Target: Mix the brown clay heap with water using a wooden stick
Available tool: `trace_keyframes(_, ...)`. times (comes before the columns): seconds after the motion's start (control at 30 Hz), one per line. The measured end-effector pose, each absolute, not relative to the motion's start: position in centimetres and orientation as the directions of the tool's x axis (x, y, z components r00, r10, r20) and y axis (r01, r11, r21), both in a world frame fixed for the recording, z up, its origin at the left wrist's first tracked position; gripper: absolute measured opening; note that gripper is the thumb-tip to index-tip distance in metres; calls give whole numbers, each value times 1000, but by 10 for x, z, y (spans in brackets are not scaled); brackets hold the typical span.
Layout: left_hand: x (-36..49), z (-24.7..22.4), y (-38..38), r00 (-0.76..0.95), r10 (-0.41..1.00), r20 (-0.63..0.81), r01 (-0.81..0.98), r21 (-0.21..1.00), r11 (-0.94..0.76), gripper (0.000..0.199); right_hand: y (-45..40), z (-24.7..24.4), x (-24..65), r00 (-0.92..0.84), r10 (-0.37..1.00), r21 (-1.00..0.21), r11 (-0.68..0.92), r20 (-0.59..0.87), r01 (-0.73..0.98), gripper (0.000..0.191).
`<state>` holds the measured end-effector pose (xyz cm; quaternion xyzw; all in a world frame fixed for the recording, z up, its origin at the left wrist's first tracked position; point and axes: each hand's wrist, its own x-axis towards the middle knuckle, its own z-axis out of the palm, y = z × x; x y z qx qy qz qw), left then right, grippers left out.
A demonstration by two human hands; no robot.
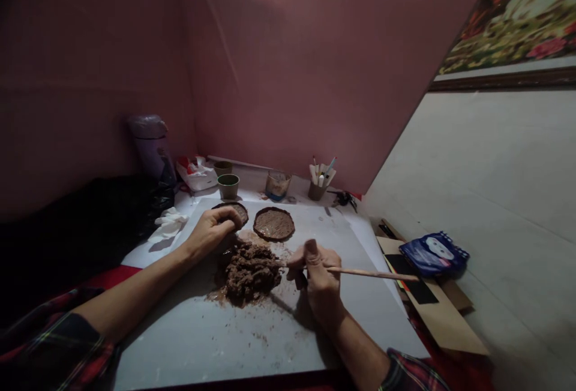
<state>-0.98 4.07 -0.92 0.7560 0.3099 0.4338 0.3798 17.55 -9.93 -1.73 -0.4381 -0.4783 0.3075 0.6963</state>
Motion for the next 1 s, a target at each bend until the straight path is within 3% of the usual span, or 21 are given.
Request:
trace_keyframes(0.1,-10,-9,41,447,796,407,78,869,-488,12,-98,-18,174,297,864,-909,416,406,32,44)
trace_keyframes(0.27,-9,-9,40,472,796,380,55,888,-456,11,-99,-11,171,102,904,-863,356,415,359,46)
trace_keyframes(0.47,-10,-4,37,436,818,376,98,883,-459,16,-102,-7,176,0,880,-795,430,476,429,48)
trace_keyframes(0.57,-10,-2,36,437,821,368,136,875,-464,22,-105,-12,177,-1,851,-773,477,525,419,47)
trace_keyframes(0.7,-9,-3,36,427,841,331,149,892,-427,23,-106,-18,176,295,796,-848,500,529,176,47)
trace_keyframes(0.77,-9,-3,36,412,852,324,119,908,-403,21,-104,-18,175,361,796,-867,491,487,87,47)
trace_keyframes(1.0,-8,-1,36,262,915,306,67,940,-333,33,-89,-22,170,105,889,-878,411,445,247,25)
